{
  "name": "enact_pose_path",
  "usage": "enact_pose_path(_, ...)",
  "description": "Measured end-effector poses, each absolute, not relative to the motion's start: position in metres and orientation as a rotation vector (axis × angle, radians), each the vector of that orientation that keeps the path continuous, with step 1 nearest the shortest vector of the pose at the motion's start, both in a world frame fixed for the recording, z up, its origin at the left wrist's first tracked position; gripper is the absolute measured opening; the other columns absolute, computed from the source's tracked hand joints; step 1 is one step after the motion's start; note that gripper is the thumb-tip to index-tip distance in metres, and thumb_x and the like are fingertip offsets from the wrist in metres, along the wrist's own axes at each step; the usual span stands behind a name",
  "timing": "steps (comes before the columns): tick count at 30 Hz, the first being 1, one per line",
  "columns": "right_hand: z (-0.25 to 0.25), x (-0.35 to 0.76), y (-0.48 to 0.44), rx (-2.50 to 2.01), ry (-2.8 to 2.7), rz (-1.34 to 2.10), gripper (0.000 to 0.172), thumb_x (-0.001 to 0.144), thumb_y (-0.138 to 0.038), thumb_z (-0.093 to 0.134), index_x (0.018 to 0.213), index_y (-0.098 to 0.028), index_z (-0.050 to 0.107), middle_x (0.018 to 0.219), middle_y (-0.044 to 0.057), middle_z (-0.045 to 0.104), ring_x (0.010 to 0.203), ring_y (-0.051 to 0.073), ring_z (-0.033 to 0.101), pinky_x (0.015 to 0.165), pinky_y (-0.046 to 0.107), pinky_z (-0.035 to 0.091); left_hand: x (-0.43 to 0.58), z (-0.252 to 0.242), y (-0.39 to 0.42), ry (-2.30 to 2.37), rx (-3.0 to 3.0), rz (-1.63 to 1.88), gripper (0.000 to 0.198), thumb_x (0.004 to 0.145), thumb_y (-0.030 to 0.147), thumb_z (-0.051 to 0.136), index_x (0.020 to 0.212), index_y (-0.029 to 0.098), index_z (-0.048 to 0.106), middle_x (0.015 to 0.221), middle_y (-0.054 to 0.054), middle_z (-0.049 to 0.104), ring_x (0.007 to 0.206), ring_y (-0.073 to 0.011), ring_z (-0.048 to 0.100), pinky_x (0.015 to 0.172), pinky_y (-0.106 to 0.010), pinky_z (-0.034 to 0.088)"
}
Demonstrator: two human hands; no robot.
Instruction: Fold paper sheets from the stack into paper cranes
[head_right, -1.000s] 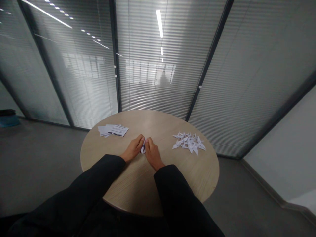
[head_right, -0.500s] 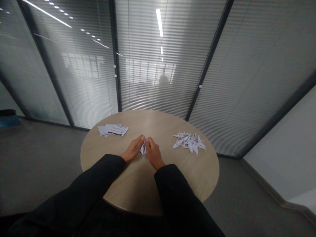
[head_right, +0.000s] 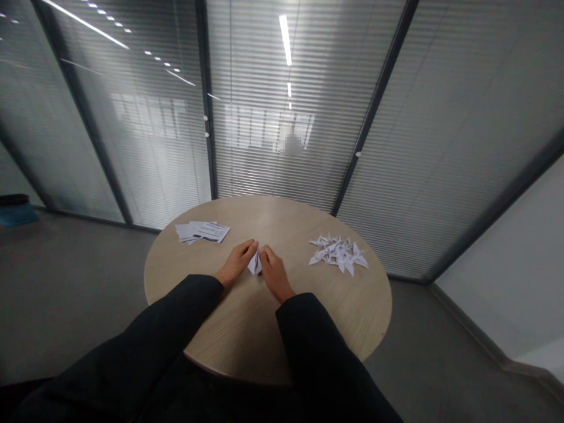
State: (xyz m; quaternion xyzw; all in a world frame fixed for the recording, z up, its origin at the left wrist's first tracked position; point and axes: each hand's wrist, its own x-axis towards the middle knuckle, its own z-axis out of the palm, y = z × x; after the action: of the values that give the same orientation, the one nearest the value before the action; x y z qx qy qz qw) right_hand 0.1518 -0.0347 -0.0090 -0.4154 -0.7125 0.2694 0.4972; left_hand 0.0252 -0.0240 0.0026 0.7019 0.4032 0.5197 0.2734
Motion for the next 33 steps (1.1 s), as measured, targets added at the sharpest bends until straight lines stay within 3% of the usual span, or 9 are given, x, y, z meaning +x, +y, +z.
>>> enact_pose_path(3, -0.009, 0.152, -0.031, -0.976, -1.614, 0.882, 0.038, 0.085, -0.054, 0.040, 0.065, -0.022, 0.045, 0.051, -0.005, 0.046, 0.045, 0.012, 0.044, 0.044, 0.024, 0.033, 0.025, 0.000, -0.023, 1.004, 1.774, 1.344, 0.037, 0.085, 0.051, 0.040, 0.068, 0.018, 0.044, 0.056, 0.005, 0.045, 0.051, -0.0095, 0.043, 0.050, -0.023, 0.034)
enact_pose_path(8, -0.010, 0.154, -0.025, -0.913, -1.451, 1.199, 0.043, 0.080, -0.059, 0.046, 0.071, -0.018, 0.055, 0.054, 0.000, 0.057, 0.042, 0.012, 0.048, 0.039, 0.022, 0.031, 0.025, -0.003, -0.021, 0.756, 1.623, 1.258, 0.042, 0.082, 0.050, 0.049, 0.107, 0.017, 0.049, 0.063, 0.004, 0.054, 0.049, -0.0100, 0.050, 0.046, -0.022, 0.039)
enact_pose_path(12, -0.012, 0.157, -0.022, -0.874, -1.303, 1.239, 0.040, 0.074, -0.056, 0.056, 0.073, -0.017, 0.057, 0.057, 0.001, 0.058, 0.045, 0.012, 0.049, 0.042, 0.023, 0.036, 0.025, -0.002, -0.018, 0.719, 1.483, 1.240, 0.038, 0.077, 0.047, 0.058, 0.093, 0.012, 0.059, 0.067, 0.000, 0.058, 0.054, -0.0099, 0.053, 0.049, -0.021, 0.040)
enact_pose_path(17, -0.012, 0.159, -0.019, -0.772, -1.177, 1.253, 0.032, 0.071, -0.048, 0.063, 0.085, -0.020, 0.056, 0.076, 0.003, 0.062, 0.061, 0.015, 0.057, 0.054, 0.028, 0.048, 0.023, -0.004, -0.015, 0.695, 1.187, 1.294, 0.032, 0.069, 0.040, 0.069, 0.082, 0.011, 0.061, 0.076, -0.003, 0.060, 0.064, -0.0098, 0.056, 0.055, -0.019, 0.042)
enact_pose_path(23, -0.005, 0.162, -0.027, -0.773, -1.478, 0.915, 0.032, 0.084, -0.047, 0.049, 0.098, -0.023, 0.062, 0.103, 0.006, 0.059, 0.094, 0.020, 0.056, 0.073, 0.033, 0.051, 0.019, -0.005, -0.009, 0.614, 0.861, 1.369, 0.030, 0.063, 0.033, 0.076, 0.074, 0.011, 0.058, 0.068, 0.001, 0.054, 0.057, -0.0042, 0.048, 0.050, -0.014, 0.039)
enact_pose_path(26, -0.002, 0.161, -0.032, -0.792, -1.646, 0.571, 0.026, 0.079, -0.039, 0.060, 0.100, -0.025, 0.064, 0.106, 0.006, 0.057, 0.102, 0.021, 0.053, 0.083, 0.035, 0.048, 0.018, -0.005, -0.008, 0.578, 0.813, 1.377, 0.028, 0.064, 0.031, 0.076, 0.074, 0.012, 0.058, 0.068, 0.001, 0.054, 0.058, -0.0045, 0.049, 0.052, -0.014, 0.040)
enact_pose_path(33, -0.003, 0.158, -0.033, -0.798, -1.751, 0.160, 0.018, 0.082, -0.030, 0.061, 0.098, -0.022, 0.064, 0.095, 0.006, 0.061, 0.093, 0.020, 0.056, 0.086, 0.037, 0.045, 0.020, -0.005, -0.011, 0.576, 0.816, 1.317, 0.023, 0.067, 0.027, 0.075, 0.072, 0.011, 0.059, 0.068, 0.001, 0.055, 0.059, -0.0044, 0.050, 0.056, -0.014, 0.043)
